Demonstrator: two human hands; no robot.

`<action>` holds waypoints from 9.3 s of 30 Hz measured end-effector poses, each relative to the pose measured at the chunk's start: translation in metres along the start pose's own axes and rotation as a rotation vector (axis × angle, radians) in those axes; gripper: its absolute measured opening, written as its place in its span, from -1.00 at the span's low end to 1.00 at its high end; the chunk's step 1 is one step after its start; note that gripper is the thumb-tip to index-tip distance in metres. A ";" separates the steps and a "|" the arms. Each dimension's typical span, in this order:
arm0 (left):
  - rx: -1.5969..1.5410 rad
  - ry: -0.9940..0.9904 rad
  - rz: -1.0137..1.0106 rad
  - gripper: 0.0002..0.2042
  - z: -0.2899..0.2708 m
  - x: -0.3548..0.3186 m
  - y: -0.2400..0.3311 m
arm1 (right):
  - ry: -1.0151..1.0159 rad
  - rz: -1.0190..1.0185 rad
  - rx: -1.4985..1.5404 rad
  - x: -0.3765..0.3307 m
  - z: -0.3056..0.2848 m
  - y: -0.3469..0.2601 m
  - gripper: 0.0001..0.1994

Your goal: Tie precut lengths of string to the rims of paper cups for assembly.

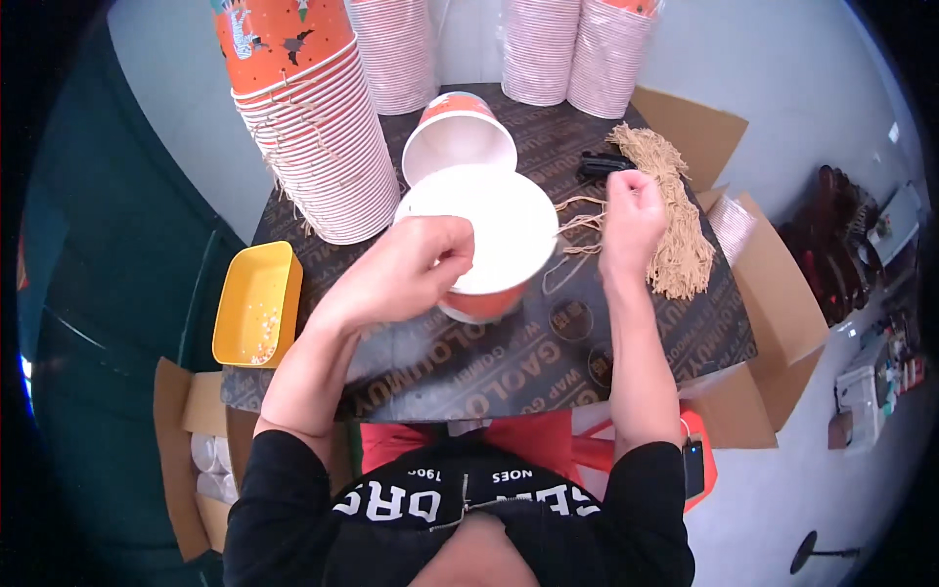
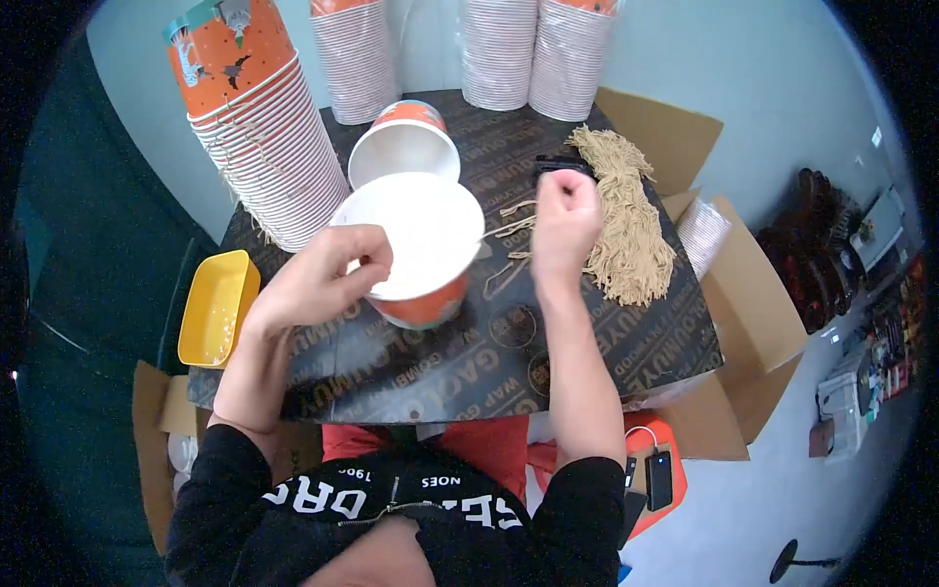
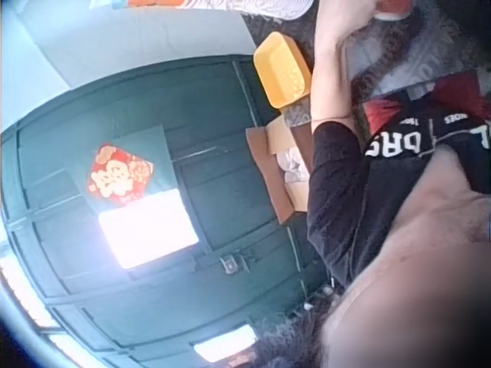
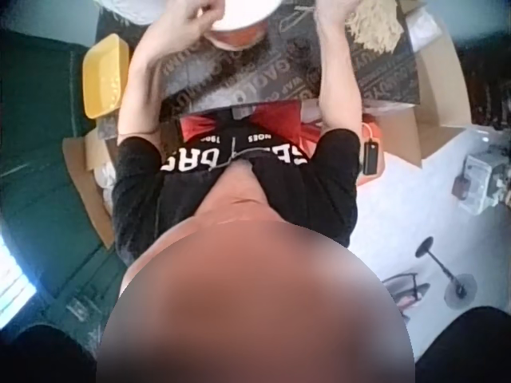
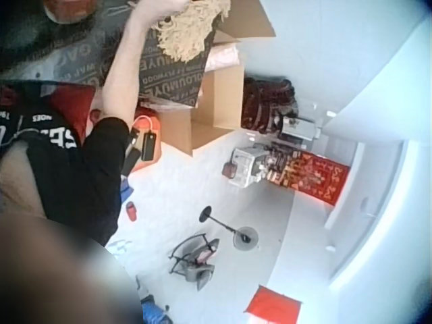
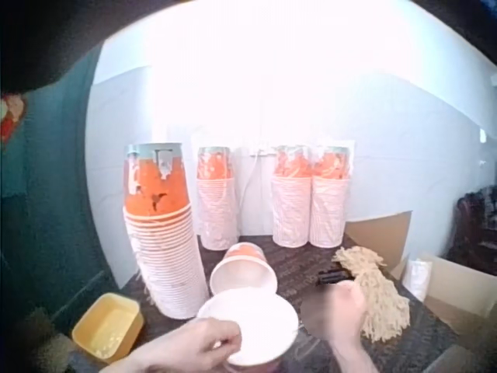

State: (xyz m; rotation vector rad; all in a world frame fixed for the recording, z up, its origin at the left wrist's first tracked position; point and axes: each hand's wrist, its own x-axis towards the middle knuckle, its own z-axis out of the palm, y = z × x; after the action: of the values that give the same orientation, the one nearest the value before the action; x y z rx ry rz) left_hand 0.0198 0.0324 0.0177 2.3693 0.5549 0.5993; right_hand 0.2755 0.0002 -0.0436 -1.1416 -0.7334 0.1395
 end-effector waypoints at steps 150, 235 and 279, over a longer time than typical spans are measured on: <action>0.084 0.250 -0.151 -0.90 -0.011 0.005 -0.002 | -0.655 -0.639 -0.241 -0.042 0.009 -0.025 -0.86; 0.152 -0.035 -0.032 -0.75 -0.016 -0.001 -0.027 | -0.674 -0.852 -0.169 -0.073 0.031 -0.014 -0.79; 0.093 -0.173 0.119 -0.78 -0.012 0.011 -0.039 | -0.575 -0.867 -0.206 -0.082 0.036 -0.012 -0.77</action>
State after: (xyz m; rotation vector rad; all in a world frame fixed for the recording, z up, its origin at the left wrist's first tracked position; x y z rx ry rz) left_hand 0.0129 0.0716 0.0039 2.5256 0.3742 0.4227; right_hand 0.1886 -0.0143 -0.0635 -0.8836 -1.7261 -0.3649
